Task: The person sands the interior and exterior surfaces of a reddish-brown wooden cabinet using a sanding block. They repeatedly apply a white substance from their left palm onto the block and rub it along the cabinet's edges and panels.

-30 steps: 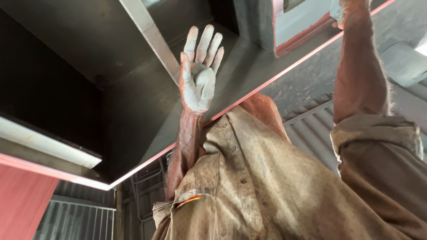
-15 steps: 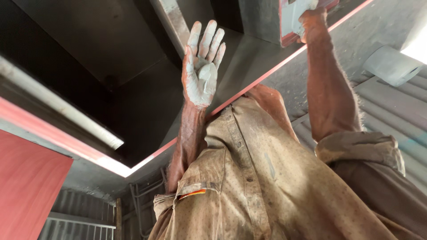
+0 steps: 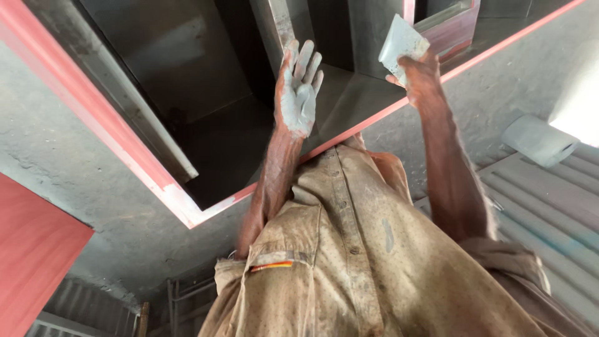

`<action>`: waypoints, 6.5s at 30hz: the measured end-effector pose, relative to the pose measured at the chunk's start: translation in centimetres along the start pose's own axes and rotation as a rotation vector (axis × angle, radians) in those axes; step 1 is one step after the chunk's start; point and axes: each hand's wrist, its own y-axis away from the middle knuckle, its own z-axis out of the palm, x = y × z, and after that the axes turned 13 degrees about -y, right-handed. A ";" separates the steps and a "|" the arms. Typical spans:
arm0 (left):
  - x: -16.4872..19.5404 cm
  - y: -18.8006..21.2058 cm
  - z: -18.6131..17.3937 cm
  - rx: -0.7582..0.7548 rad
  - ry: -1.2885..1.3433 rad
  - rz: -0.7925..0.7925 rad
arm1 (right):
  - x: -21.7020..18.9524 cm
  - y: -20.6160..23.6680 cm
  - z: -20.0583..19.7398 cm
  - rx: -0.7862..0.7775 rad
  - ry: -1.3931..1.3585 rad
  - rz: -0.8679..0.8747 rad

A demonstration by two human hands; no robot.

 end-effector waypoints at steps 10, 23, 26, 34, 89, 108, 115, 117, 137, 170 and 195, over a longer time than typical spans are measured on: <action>-3.5 -3.2 0.9 0.296 0.358 -0.179 | 0.9 17.4 10.2 -0.299 0.672 -1.050; 3.4 -2.7 1.0 -0.363 0.400 0.150 | -1.5 15.9 6.2 -0.416 0.335 -0.618; 2.8 -2.3 1.6 -0.150 0.480 -0.045 | -1.9 16.0 6.4 -0.496 0.281 -0.865; 2.9 -4.8 2.4 -0.484 0.415 -0.028 | 1.2 14.2 1.9 -0.592 -0.250 -0.341; 3.3 -2.4 -1.7 -0.135 0.254 -0.067 | 2.5 -16.7 -7.9 0.488 -0.146 0.612; 7.3 4.3 -4.1 -0.169 0.317 -0.019 | -0.6 -2.0 -2.2 -0.072 -0.454 0.241; 5.3 5.1 -3.7 -0.064 0.353 -0.094 | 0.9 10.8 -1.0 -0.332 -0.346 -0.177; 4.4 5.4 -3.6 -0.019 0.385 -0.107 | 3.7 15.0 2.8 -0.280 -0.130 -0.332; 13.2 8.3 1.3 -0.557 0.053 0.353 | 1.4 14.8 11.6 -0.594 -0.283 -0.306; -5.1 15.1 5.9 0.166 0.358 0.831 | -0.6 16.9 1.5 -1.262 0.019 -1.019; -16.3 10.3 18.1 0.342 0.566 0.922 | -12.3 -15.0 -11.3 -1.475 1.102 -1.191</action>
